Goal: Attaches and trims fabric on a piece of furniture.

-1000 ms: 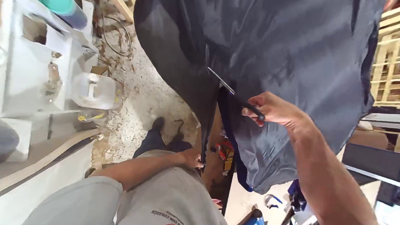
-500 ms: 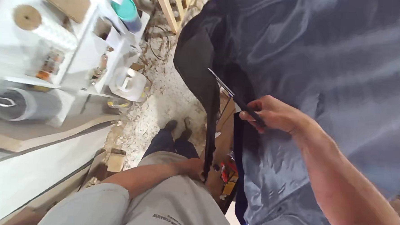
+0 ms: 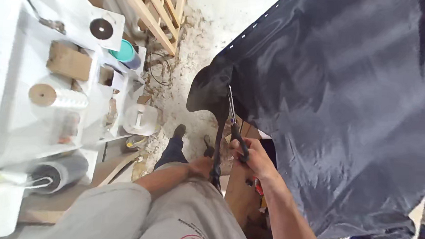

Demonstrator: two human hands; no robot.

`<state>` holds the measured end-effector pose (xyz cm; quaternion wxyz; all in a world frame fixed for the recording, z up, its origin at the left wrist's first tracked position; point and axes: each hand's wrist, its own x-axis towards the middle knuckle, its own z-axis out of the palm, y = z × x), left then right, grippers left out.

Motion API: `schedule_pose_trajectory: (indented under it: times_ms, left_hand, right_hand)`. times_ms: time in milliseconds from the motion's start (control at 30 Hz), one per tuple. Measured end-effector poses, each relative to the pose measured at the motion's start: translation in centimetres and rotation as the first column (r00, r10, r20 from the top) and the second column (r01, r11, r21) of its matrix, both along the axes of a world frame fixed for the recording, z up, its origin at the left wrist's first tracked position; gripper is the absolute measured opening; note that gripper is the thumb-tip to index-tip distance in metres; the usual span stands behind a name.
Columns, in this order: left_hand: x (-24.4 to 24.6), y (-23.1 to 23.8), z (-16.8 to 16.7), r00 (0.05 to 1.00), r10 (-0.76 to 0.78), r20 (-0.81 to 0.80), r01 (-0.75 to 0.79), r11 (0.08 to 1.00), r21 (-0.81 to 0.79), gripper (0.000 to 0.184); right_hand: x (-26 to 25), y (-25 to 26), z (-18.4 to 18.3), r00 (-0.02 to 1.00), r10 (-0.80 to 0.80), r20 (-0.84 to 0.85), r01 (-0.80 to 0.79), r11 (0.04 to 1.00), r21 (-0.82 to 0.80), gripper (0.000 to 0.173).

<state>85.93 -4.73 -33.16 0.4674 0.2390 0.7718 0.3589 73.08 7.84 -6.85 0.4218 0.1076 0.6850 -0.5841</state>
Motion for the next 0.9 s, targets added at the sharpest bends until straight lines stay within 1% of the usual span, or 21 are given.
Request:
schedule_pose_trajectory:
  times_ms: [33, 67, 100, 133, 167, 200, 233, 267, 300, 333, 367, 400, 500, 567, 600, 633, 700, 767, 800, 833, 900]
  left_hand:
    - [-2.3, -2.8, 0.5, 0.981, 0.196, 0.001, -0.195, 0.978, 0.076, 0.068]
    - [-4.9, -5.4, 1.1, 0.906, 0.417, 0.066, -0.422, 0.887, 0.186, 0.085]
    - [-7.5, -7.5, 2.1, 0.797, 0.580, 0.166, -0.603, 0.752, 0.267, 0.104]
    - [-10.1, -9.1, 3.4, 0.670, 0.697, 0.256, -0.738, 0.588, 0.332, 0.111]
    - [-12.2, -9.8, 4.8, 0.534, 0.775, 0.339, -0.829, 0.400, 0.392, 0.105]
    - [-14.0, -9.9, 6.4, 0.414, 0.813, 0.409, -0.867, 0.215, 0.449, 0.088]
    - [-15.6, -9.7, 8.1, 0.357, 0.806, 0.473, -0.851, 0.071, 0.521, 0.068]
    - [-16.8, -9.5, 9.6, 0.353, 0.779, 0.518, -0.814, -0.017, 0.581, 0.050]
    - [-17.7, -9.3, 10.8, 0.358, 0.759, 0.543, -0.791, -0.062, 0.608, 0.039]
    - [-17.9, -9.1, 12.0, 0.339, 0.750, 0.568, -0.799, -0.089, 0.595, 0.034]
    - [-17.7, -9.0, 12.9, 0.309, 0.754, 0.580, -0.824, -0.092, 0.559, 0.032]
    - [-17.4, -9.2, 13.5, 0.298, 0.757, 0.582, -0.850, -0.067, 0.522, 0.031]
    - [-16.3, -10.5, 15.0, 0.349, 0.693, 0.631, -0.872, -0.007, 0.490, 0.024]
    - [-16.1, -10.9, 15.1, 0.383, 0.617, 0.687, -0.870, -0.008, 0.493, 0.022]
    - [-16.0, -10.9, 15.1, 0.390, 0.589, 0.708, -0.872, -0.011, 0.490, 0.020]
    - [-15.9, -10.9, 15.1, 0.392, 0.562, 0.728, -0.875, -0.018, 0.484, 0.019]
    - [-15.5, -10.8, 15.1, 0.388, 0.511, 0.767, -0.885, -0.026, 0.465, 0.017]
    - [-14.8, -10.9, 14.9, 0.389, 0.439, 0.810, -0.891, -0.043, 0.451, 0.017]
    - [-14.4, -11.0, 14.9, 0.388, 0.412, 0.824, -0.895, -0.043, 0.443, 0.017]
    - [-14.1, -11.1, 14.9, 0.383, 0.400, 0.833, -0.900, -0.040, 0.434, 0.018]
    - [-13.7, -11.3, 15.0, 0.356, 0.387, 0.850, -0.915, -0.039, 0.401, 0.018]
  right_hand:
    - [0.1, -0.1, 0.0, 1.000, -0.020, 0.009, 0.020, 1.000, -0.008, 0.028]
    - [0.2, -0.1, 0.0, 0.999, -0.038, 0.017, 0.038, 0.999, -0.016, 0.029]
    - [0.2, -0.1, 0.0, 0.999, -0.047, 0.026, 0.047, 0.999, -0.015, 0.030]
    - [0.3, 0.0, 0.0, 0.998, -0.049, 0.032, 0.049, 0.999, -0.009, 0.031]
    - [0.2, 0.2, 0.0, 0.998, -0.045, 0.037, 0.045, 0.999, -0.002, 0.031]
    - [0.1, 0.5, 0.0, 0.998, -0.042, 0.040, 0.041, 0.999, 0.006, 0.034]
    - [-0.2, 0.8, -0.1, 0.999, -0.037, 0.038, 0.036, 0.999, 0.015, 0.036]
    - [-0.6, 1.0, -0.1, 0.999, -0.028, 0.037, 0.027, 0.999, 0.026, 0.039]
    - [-1.1, 1.2, 0.0, 0.999, -0.011, 0.033, 0.010, 0.999, 0.035, 0.041]
    - [-1.5, 1.5, 0.2, 0.999, 0.012, 0.032, -0.013, 0.999, 0.045, 0.044]
    - [-2.1, 1.7, 0.5, 0.998, 0.049, 0.034, -0.051, 0.997, 0.057, 0.047]
    - [-2.8, 2.0, 0.8, 0.995, 0.096, 0.036, -0.098, 0.993, 0.069, 0.050]
    - [-5.1, 2.4, 1.7, 0.974, 0.224, 0.034, -0.226, 0.969, 0.103, 0.050]
    - [-6.7, 2.3, 2.2, 0.959, 0.281, 0.025, -0.282, 0.954, 0.105, 0.044]
    - [-7.3, 2.2, 2.4, 0.956, 0.294, 0.020, -0.295, 0.950, 0.100, 0.037]
    - [-7.9, 2.1, 2.5, 0.954, 0.300, 0.010, -0.300, 0.950, 0.091, 0.029]
    - [-8.8, 2.3, 2.8, 0.946, 0.325, 0.002, -0.325, 0.943, 0.068, 0.024]
    - [-9.6, 2.5, 2.7, 0.929, 0.370, 0.013, -0.370, 0.929, 0.021, 0.029]
    - [-10.1, 2.5, 2.6, 0.915, 0.403, 0.018, -0.403, 0.915, -0.001, 0.037]
    - [-10.5, 2.4, 2.4, 0.902, 0.432, 0.020, -0.432, 0.902, -0.018, 0.044]
    - [-11.4, 1.4, 2.2, 0.883, 0.468, 0.019, -0.468, 0.884, -0.005, 0.048]
